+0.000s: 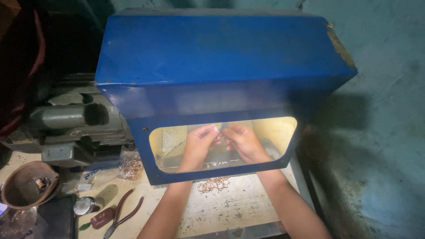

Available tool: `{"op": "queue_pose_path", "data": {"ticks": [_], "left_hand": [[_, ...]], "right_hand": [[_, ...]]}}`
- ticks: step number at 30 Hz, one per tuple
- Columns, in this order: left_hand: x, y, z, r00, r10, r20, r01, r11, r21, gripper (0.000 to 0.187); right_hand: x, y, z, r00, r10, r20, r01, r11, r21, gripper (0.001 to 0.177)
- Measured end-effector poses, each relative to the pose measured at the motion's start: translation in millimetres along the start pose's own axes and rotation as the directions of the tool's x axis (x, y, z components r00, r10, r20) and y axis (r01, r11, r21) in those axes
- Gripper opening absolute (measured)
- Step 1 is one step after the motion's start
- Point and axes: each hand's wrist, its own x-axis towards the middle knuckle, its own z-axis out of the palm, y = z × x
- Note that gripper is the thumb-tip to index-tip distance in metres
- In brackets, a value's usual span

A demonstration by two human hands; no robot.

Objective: Polishing small metal rings using a bench-mounted polishing machine with a protective enclosure.

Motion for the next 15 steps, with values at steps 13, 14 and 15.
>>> {"op": "queue_pose_path", "data": {"ticks": [13,14,15], "left_hand": [[-1.6,11.5,-12.6,0.997,-0.054,0.049,0.054,0.999,-0.002,0.024],[-0.8,11.0,-12.8,0.997,-0.048,0.064,0.048,0.999,0.004,0.024],[-2.5,8.0,-13.4,0.996,-0.048,0.077,0.048,0.999,0.007,0.024]], "right_hand": [[-18.3,-24.0,26.3,0.999,0.009,-0.039,-0.010,0.999,-0.036,0.020],[-14.1,-17.7,19.4,0.999,0.031,-0.010,-0.031,0.999,0.016,0.019],[-12.2,-9.3,11.8,0.998,0.059,0.019,-0.060,0.996,0.066,0.017]]}}
